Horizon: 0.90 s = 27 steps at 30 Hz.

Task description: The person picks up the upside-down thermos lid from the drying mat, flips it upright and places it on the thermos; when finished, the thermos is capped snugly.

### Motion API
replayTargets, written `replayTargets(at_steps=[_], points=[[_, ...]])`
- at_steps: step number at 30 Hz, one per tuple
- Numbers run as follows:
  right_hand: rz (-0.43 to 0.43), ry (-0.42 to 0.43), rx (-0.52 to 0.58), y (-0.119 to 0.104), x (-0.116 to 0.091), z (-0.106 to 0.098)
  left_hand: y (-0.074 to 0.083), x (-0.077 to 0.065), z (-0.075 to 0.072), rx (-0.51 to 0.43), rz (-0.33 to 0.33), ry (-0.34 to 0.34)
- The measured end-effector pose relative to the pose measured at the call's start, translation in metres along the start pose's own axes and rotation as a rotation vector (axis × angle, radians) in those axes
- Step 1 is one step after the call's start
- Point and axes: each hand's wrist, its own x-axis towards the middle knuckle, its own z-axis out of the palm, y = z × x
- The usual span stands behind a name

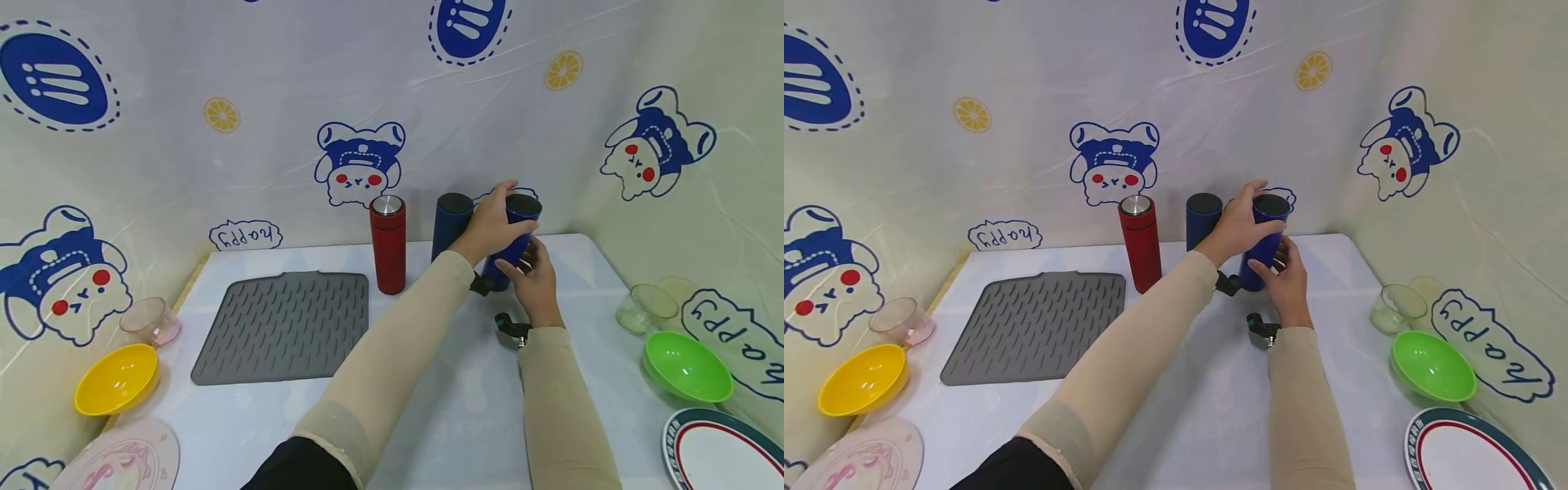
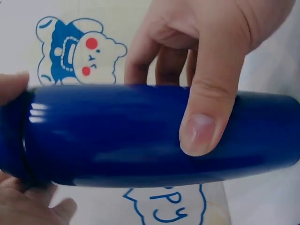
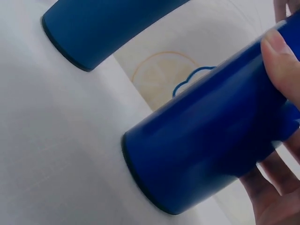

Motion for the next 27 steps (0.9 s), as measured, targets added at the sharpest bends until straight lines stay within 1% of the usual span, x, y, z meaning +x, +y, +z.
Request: replayTargets(at_steps=[2,4,6,8,9,12,14,16,17,19,22,23,25,27], points=[[-0.015,0.002,-0.004,0.002,0.001,0.001,0.003,-0.001,-0.001,0.028,-0.006,-0.014],[-0.056,0.003,0.003,0.004,0.003,0.002,0.008,-0.005,-0.002,0.073,-0.007,-0.023],[-0.109,0.002,0.003,0.006,0.004,0.002,0.014,-0.011,-0.004,0.139,0.020,-0.031],[-0.159,0.001,0.007,0.007,0.005,0.001,0.021,-0.019,-0.010,0.228,0.079,-0.054],[-0.171,0.001,0.004,0.007,0.005,0.001,0.024,-0.025,-0.013,0.273,0.116,-0.069],[-0.162,0.000,-0.013,0.002,0.004,0.001,0.032,-0.044,-0.029,0.408,0.250,-0.107],[-0.155,0.000,-0.004,-0.004,0.003,0.000,0.036,-0.058,-0.042,0.481,0.320,-0.102],[-0.166,0.003,0.018,-0.012,0.000,0.001,0.035,-0.072,-0.056,0.554,0.375,-0.078],[-0.169,0.007,0.033,-0.015,-0.002,0.001,0.033,-0.079,-0.063,0.583,0.396,-0.060],[-0.161,0.020,0.045,-0.020,-0.005,0.000,0.026,-0.093,-0.077,0.627,0.407,-0.032],[-0.112,0.050,0.026,-0.018,-0.005,-0.002,0.005,-0.111,-0.104,0.674,0.425,0.006],[-0.101,0.062,0.013,-0.017,-0.005,-0.004,-0.003,-0.117,-0.115,0.683,0.409,0.019],[-0.096,0.089,-0.025,-0.015,-0.006,-0.009,-0.020,-0.129,-0.138,0.699,0.350,0.033],[-0.140,0.116,-0.062,-0.018,-0.007,-0.015,-0.038,-0.141,-0.161,0.731,0.289,0.044]])
